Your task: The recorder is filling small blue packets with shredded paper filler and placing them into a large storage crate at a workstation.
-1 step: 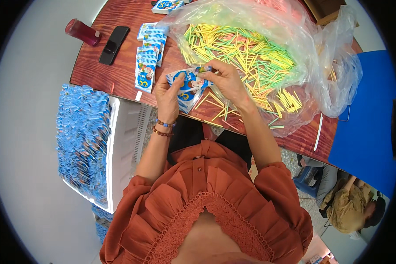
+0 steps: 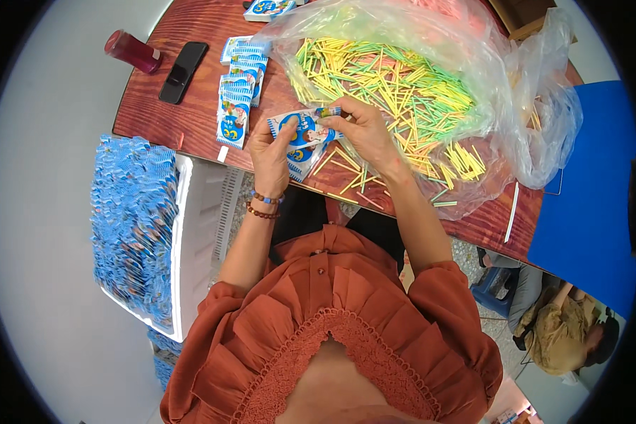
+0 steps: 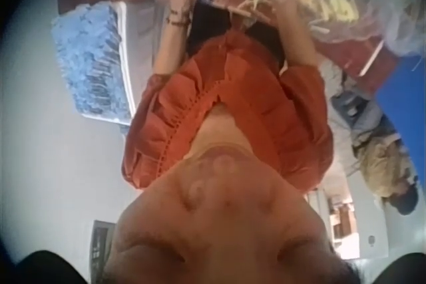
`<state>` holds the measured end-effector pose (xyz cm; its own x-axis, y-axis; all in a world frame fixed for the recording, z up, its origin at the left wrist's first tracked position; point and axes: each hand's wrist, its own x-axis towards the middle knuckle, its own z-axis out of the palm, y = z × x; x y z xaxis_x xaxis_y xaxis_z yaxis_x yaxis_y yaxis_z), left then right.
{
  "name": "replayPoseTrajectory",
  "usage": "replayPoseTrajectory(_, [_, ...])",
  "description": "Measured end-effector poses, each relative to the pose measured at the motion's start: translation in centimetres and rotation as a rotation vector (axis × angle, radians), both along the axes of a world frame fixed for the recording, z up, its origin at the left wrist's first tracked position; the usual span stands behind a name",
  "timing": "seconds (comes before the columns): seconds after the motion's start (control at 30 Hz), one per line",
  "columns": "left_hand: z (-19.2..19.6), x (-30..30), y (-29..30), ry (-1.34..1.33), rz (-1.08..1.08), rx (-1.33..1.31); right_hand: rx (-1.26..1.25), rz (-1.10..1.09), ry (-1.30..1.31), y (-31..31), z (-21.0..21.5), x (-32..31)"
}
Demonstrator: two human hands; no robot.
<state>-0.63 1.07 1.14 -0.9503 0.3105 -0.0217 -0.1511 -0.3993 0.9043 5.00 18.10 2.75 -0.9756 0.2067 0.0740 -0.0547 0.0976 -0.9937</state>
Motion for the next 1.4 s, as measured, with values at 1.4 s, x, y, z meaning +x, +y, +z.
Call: replayPoseTrajectory(1.4, [-2.3, 1.2, 1.6, -0.216, 0.024, -0.05, 1.65, -0.197, -0.372, 20.4, -1.8, 5.4])
